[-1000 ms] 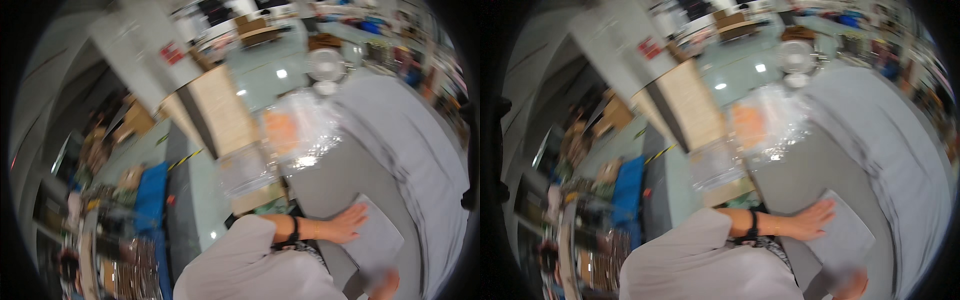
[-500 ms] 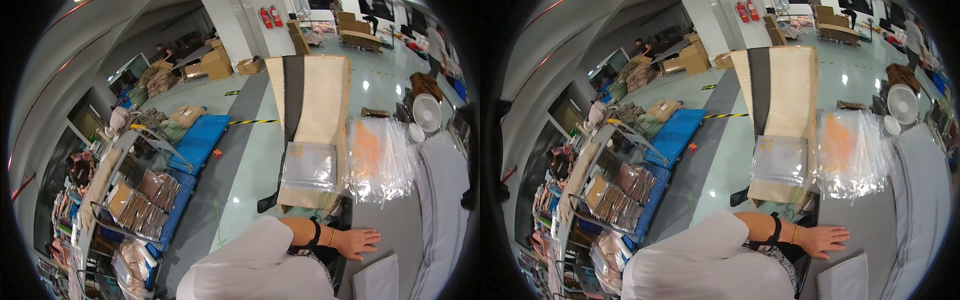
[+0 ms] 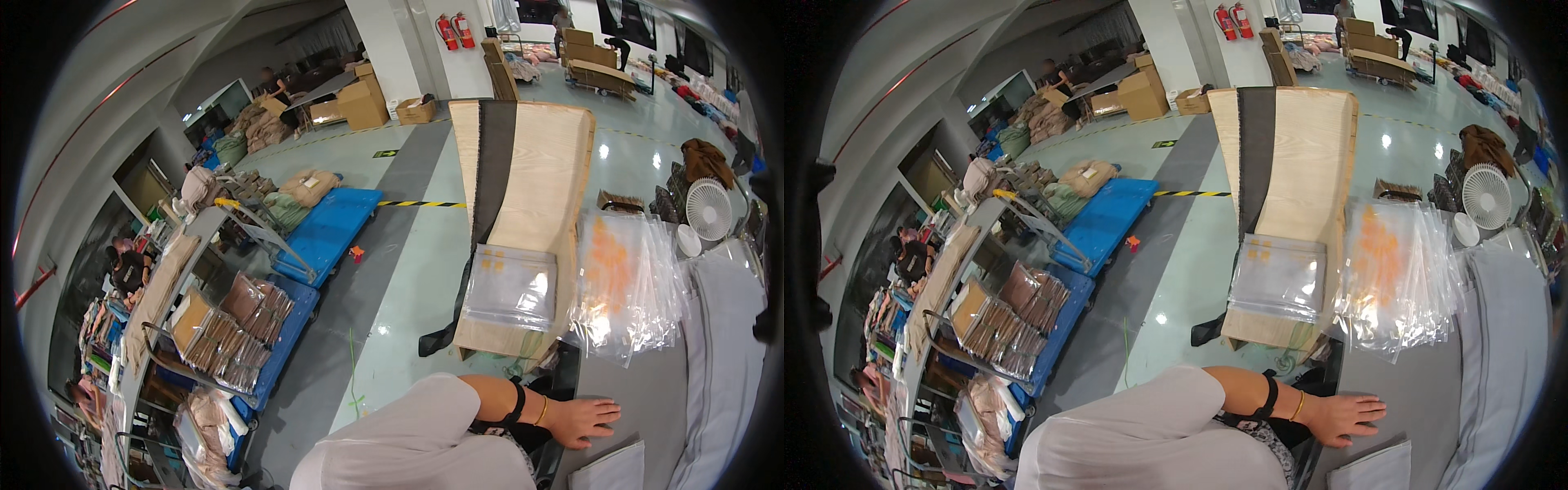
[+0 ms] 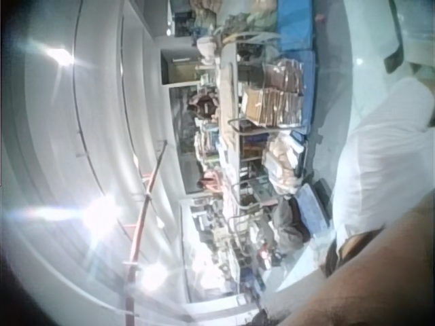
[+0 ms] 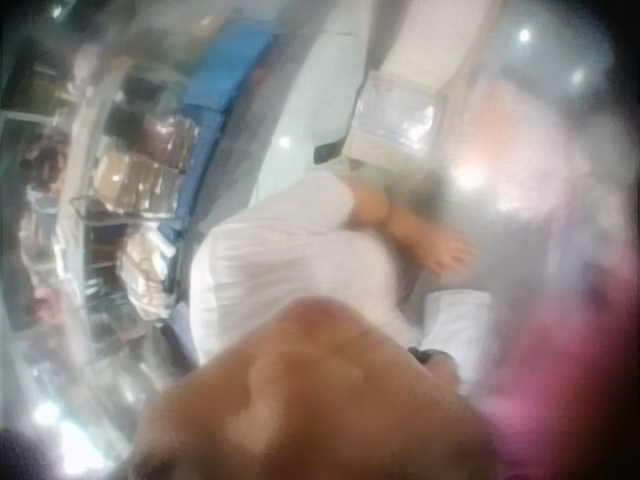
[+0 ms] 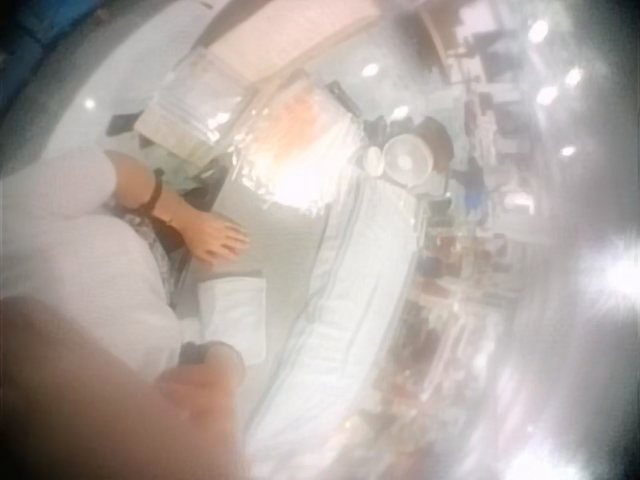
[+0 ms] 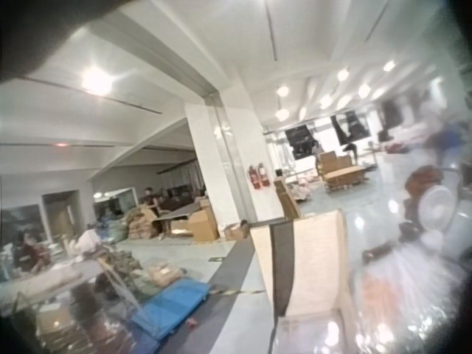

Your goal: The person repeatedly folds gray garments on a table and places each folded item into a clear plastic bag. The person then stacks the packaged items on a nearby surface. The process is repeated for multiple garments.

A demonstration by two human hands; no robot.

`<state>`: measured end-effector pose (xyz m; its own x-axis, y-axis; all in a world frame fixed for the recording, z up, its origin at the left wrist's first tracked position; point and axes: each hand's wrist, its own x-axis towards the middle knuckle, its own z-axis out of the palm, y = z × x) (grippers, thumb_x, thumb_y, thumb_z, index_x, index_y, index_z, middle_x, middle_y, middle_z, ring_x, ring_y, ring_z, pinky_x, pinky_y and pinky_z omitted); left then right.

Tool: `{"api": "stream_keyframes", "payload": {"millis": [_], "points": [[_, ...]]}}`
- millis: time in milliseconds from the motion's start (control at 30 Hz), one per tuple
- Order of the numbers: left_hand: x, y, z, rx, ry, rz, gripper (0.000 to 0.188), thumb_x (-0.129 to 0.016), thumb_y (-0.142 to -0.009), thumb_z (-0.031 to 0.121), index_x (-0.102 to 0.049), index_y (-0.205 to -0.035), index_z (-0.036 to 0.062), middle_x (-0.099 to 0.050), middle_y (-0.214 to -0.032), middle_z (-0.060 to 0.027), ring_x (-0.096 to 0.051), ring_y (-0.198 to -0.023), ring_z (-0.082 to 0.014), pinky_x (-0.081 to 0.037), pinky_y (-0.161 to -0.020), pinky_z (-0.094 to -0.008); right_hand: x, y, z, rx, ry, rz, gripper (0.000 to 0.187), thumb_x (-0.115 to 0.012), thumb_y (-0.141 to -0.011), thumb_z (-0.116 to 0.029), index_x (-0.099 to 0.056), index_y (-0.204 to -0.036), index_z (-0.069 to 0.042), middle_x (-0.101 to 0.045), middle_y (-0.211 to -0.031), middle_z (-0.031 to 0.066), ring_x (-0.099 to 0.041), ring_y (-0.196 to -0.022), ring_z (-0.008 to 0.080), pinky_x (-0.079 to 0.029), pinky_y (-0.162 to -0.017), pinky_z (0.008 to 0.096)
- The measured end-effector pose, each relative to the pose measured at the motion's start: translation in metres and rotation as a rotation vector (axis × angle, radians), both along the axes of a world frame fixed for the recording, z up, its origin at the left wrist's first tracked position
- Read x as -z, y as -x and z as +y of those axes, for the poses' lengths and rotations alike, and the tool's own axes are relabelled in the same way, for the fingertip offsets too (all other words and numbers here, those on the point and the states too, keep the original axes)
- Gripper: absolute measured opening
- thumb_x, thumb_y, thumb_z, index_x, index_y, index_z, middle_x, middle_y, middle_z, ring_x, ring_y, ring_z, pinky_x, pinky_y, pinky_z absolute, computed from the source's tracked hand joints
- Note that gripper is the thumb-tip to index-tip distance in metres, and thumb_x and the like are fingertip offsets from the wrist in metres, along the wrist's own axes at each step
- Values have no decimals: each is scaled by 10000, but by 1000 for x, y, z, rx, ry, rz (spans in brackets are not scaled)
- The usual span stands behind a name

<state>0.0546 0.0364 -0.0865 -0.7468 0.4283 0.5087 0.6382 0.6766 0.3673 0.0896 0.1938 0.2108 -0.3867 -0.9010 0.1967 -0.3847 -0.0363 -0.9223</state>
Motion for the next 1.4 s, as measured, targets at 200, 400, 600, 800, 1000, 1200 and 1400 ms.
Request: {"api": "stream_keyframes", "payload": {"millis": [200, 400, 600, 800, 1000, 1200, 1400], "points": [[-3, 1, 2, 3, -14, 19, 565, -658, -880, 318, -573, -1328, -15, -405, -1509, -360, -344, -1457, -504, -224, -1239, -602, 4, 2, 0, -6, 13, 7, 408, -651, -951, -221, -643, -1303, -15, -674, -1279, 191, -616, -1212, 390, -473, -1040, 510], [-5, 0, 0, -6, 10, 2, 559, -667, -865, 298, -579, -1323, -10, -416, -1500, -357, -354, -1454, -496, -232, -1234, -604, 7, 4, 1, -3, 22, 1, 383, -643, -948, -197, -648, -1277, -1, -678, -1260, 191, -622, -1195, 382, -477, -1027, 500], [-3, 0, 2, -27, 7, 29, 548, -684, -847, 299, -597, -1296, -3, -436, -1491, -345, -368, -1447, -493, -236, -1232, -604, 10, 8, 2, -5, 25, 1, 359, -636, -945, -174, -654, -1250, 13, -682, -1242, 190, -628, -1179, 374, -480, -1015, 489], [-5, -1, 1, -29, 2, 23, 551, -680, -840, 289, -590, -1295, -10, -437, -1489, -348, -384, -1435, -493, -250, -1226, -604, 12, 11, -2, -3, 33, 7, 335, -628, -941, -150, -660, -1224, 27, -686, -1224, 190, -635, -1162, 366, -484, -1002, 479], [-15, -6, 0, -52, -16, -8, 578, -682, -808, 281, -592, -1313, 13, -486, -1455, -297, -410, -1421, -472, -283, -1210, -594, 23, 30, 36, 52, 90, 66, 312, -621, -938, -126, -666, -1197, 42, -689, -1206, 190, -641, -1145, 358, -488, -989, 468], [-24, -4, -8, -59, 104, -97, 628, -649, -901, 334, -539, -1444, 38, -431, -1534, -294, -365, -1468, -438, -249, -1236, -547, 158, 56, 84, 850, -528, 447, 480, -655, -947, -199, -585, -1389, -27, -555, -1446, 189, -484, -1380, 374, -336, -1153, 530], [-51, 1, -19, 26, -37, -201, 462, -714, -886, 320, -676, -1257, 48, -567, -1425, -199, -512, -1340, -372, -390, -1138, -514, 245, 66, 90, 813, -826, 758, 716, -628, -942, -458, -470, -1547, -110, -291, -1675, 184, -191, -1567, 405, -61, -1255, 608]]}}
